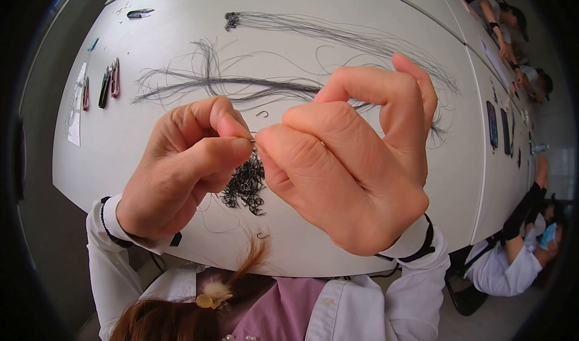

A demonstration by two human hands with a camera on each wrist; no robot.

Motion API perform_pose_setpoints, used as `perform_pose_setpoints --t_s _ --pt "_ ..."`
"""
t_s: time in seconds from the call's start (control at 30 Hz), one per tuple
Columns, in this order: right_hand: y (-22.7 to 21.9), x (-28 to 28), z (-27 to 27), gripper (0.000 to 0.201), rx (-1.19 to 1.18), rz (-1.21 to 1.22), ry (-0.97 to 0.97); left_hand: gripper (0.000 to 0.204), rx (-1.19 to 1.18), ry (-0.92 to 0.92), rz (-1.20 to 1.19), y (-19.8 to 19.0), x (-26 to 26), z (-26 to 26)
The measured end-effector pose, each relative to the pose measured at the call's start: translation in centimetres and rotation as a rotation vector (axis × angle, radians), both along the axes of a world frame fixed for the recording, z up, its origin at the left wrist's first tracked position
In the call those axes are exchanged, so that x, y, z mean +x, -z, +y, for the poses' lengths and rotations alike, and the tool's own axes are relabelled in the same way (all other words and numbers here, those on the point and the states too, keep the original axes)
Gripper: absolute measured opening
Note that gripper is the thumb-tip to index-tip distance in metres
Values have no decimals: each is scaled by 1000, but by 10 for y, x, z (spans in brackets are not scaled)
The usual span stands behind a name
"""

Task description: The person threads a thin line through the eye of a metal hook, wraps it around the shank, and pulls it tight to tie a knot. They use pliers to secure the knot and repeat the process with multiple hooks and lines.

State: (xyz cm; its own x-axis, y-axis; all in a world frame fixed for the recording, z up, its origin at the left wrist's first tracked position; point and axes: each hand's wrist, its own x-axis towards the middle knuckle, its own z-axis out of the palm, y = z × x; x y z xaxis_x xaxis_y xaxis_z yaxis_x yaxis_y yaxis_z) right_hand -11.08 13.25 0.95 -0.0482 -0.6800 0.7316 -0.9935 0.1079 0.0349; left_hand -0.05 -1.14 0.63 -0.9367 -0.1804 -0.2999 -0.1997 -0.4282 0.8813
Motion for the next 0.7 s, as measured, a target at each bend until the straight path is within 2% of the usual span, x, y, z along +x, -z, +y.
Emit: perform_pose_setpoints --t_s 0.27,0.5,0.7 --pt "0 -4 -2 23 26 -280 -102 12 -79 -6 58 1 0 1" --pt "1 -3 -2 21 11 -303 -119 15 -167 -27 128 5 1 1" --pt "2 -6 -2 20 17 -417 -146 14 -206 -47 134 4 1 2"
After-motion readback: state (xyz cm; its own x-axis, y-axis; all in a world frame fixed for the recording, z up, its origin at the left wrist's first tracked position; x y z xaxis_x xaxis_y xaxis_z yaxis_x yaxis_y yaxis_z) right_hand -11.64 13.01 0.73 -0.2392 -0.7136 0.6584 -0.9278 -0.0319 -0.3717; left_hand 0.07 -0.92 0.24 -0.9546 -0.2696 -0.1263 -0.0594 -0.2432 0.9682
